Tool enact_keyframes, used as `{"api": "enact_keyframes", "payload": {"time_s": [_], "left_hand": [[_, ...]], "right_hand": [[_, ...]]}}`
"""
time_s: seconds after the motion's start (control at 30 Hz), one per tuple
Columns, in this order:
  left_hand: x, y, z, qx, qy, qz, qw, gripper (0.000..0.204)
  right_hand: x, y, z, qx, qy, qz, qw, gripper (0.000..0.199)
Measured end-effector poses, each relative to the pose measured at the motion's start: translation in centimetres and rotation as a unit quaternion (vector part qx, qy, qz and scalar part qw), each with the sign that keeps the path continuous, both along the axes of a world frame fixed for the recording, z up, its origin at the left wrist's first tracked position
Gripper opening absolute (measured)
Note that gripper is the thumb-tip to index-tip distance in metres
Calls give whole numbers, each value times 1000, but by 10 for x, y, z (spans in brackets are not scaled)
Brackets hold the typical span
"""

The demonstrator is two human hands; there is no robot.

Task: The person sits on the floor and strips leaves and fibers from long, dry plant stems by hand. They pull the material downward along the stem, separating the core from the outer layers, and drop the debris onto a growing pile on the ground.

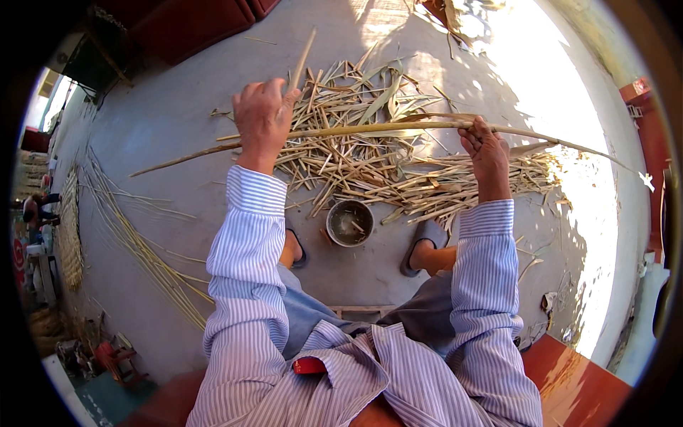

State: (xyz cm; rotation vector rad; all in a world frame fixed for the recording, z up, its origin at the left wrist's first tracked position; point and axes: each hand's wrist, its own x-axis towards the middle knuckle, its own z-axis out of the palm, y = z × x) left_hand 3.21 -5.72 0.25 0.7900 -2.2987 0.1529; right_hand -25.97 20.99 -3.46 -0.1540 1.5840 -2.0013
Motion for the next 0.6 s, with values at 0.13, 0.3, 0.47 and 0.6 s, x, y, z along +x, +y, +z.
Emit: {"api": "enact_keyframes", "payload": {"time_s": [0.13,0.3,0.47,0.6], "left_hand": [[2,3,-7,189,-76,-144,968,40],[0,14,-23,225,-80,-238,941,41],[-8,22,-25,273,24,-268,923,26],[-15,21,-7,563,291,-248,732,20]], "right_hand": [[-8,2,1,4,28,-29,999,30],[-9,4,5,11,34,-46,998,27],[-14,7,4,9,10,-65,998,27],[-27,17,-4,-5,0,-57,998,27]]}}
